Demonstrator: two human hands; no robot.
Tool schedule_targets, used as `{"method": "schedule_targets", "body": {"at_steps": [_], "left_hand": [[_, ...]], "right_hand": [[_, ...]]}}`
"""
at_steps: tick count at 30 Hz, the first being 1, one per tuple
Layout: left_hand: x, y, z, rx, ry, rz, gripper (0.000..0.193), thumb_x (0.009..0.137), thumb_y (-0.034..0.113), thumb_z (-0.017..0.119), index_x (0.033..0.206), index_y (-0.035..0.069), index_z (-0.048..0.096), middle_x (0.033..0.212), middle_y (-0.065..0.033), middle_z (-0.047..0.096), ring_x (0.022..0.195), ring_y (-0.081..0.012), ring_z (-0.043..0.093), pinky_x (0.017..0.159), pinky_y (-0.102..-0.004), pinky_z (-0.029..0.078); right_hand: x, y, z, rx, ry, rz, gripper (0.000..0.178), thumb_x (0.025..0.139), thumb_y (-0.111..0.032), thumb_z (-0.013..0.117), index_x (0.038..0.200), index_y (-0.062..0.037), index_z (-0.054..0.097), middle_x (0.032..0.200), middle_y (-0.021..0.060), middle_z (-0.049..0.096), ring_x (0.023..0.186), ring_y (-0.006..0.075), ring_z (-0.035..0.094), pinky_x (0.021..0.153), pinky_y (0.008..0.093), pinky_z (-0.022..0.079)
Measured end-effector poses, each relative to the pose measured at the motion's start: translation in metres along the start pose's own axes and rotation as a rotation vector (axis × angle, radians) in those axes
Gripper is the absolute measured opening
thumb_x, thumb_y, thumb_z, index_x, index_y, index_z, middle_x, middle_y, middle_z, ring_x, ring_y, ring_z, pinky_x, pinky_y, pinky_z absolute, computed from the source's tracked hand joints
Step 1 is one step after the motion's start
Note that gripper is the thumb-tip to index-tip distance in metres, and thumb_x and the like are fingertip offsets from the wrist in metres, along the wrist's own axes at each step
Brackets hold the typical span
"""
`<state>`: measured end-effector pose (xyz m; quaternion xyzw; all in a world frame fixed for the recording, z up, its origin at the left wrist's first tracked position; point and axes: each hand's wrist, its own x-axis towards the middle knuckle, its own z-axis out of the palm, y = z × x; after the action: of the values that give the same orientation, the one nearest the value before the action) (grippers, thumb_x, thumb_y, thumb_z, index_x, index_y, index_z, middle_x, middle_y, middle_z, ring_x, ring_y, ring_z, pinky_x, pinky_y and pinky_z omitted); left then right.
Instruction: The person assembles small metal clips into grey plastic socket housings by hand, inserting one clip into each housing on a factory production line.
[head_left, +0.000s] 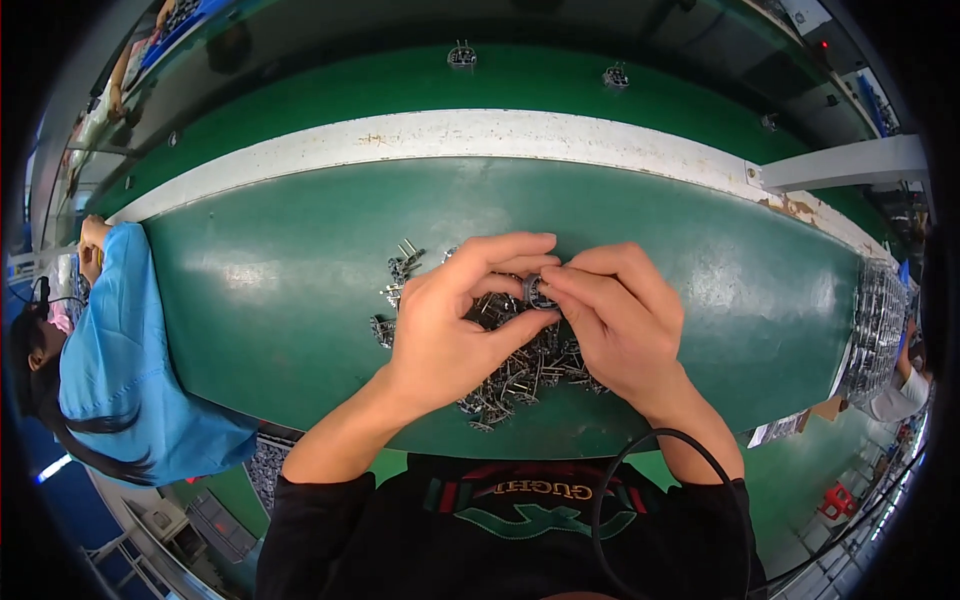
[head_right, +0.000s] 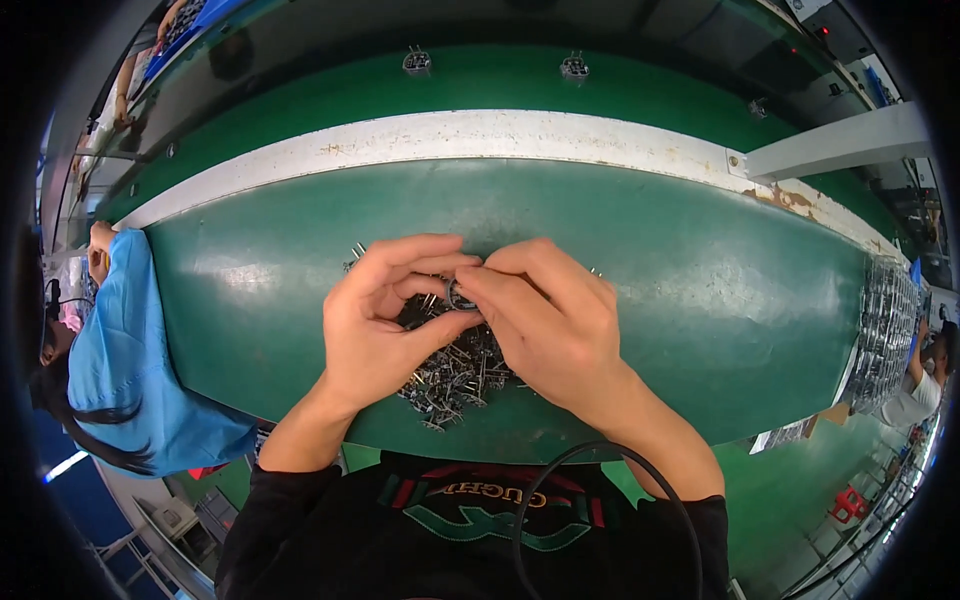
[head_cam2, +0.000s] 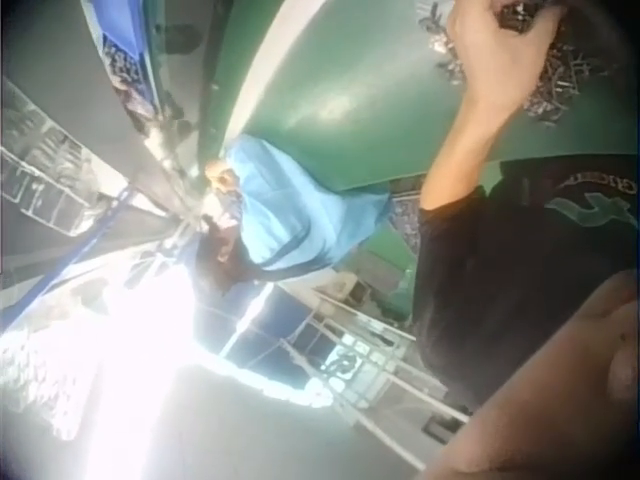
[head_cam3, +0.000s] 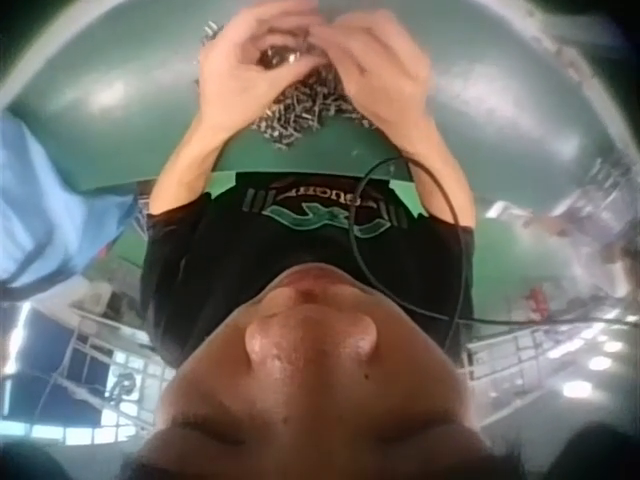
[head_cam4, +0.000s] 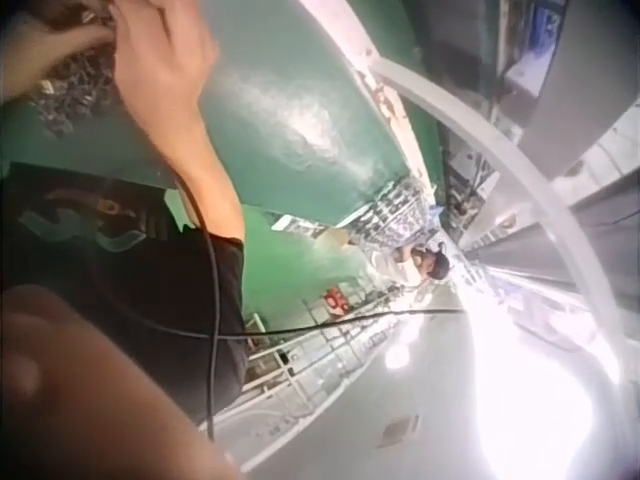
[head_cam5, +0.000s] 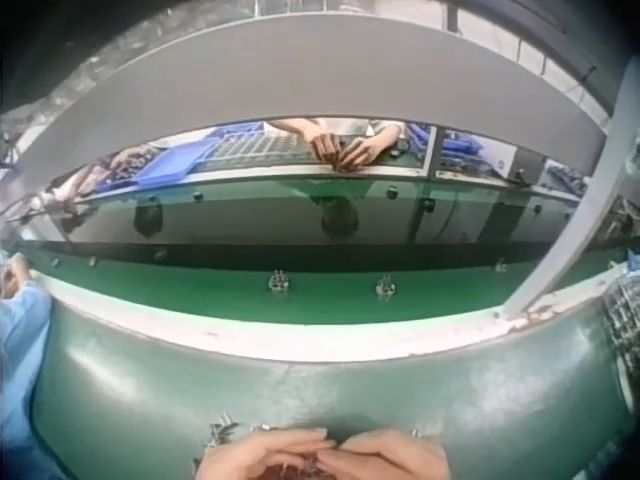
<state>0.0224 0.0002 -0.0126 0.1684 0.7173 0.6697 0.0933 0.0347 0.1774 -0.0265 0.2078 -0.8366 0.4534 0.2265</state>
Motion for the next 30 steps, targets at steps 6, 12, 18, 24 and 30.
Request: {"method": "schedule_targets", "body": {"at_steps": [6,12,18,24,30], "left_hand": [[0.011,0.010,-0.023,-0.207,0.036,-0.149,0.047,0.080,-0.014,0.071,0.124,-0.006,0.057,0.110,-0.0168,0.069,0.100,-0.0174,0.067,0.086,-0.0273,0.054],[0.074,-0.001,-0.077,0.171,0.298,0.036,0.029,0.084,-0.004,0.072,0.112,-0.006,0.064,0.100,-0.0123,0.070,0.096,-0.0160,0.067,0.086,-0.0269,0.054],[0.173,-0.061,-0.148,0.741,0.502,0.172,0.020,0.083,0.009,0.075,0.102,0.002,0.072,0.091,-0.0114,0.075,0.083,-0.0199,0.072,0.076,-0.0306,0.055],[0.235,-0.089,-0.165,0.881,0.463,0.048,0.022,0.085,0.021,0.072,0.101,0.006,0.071,0.100,-0.0125,0.073,0.096,-0.0305,0.069,0.086,-0.0409,0.054],[0.204,-0.098,-0.226,1.519,0.703,0.209,0.033,0.086,0.023,0.066,0.117,0.012,0.068,0.118,-0.0154,0.065,0.111,-0.0334,0.059,0.098,-0.0442,0.046]], "right_hand": [[0.012,0.003,-0.015,0.170,-0.134,0.076,0.025,0.077,0.008,0.069,0.101,-0.0005,0.072,0.091,0.0101,0.065,0.073,0.0228,0.064,0.060,0.0314,0.052],[0.005,0.024,-0.024,-0.020,-0.361,0.042,0.026,0.082,0.004,0.065,0.108,-0.0019,0.070,0.088,0.0079,0.062,0.074,0.0242,0.059,0.062,0.0323,0.048],[0.007,0.002,-0.024,0.056,-0.428,0.280,0.027,0.083,0.002,0.061,0.108,-0.0062,0.070,0.088,0.0107,0.055,0.079,0.0302,0.059,0.069,0.0405,0.049],[0.002,0.014,-0.034,0.064,-0.410,0.246,0.026,0.082,0.007,0.057,0.099,-0.0061,0.070,0.091,0.0107,0.051,0.078,0.0294,0.059,0.067,0.0396,0.049],[0.007,0.012,-0.038,0.024,-0.325,0.301,0.016,0.085,0.006,0.057,0.093,-0.0036,0.067,0.090,0.0100,0.052,0.073,0.0286,0.059,0.065,0.0388,0.049]]}}
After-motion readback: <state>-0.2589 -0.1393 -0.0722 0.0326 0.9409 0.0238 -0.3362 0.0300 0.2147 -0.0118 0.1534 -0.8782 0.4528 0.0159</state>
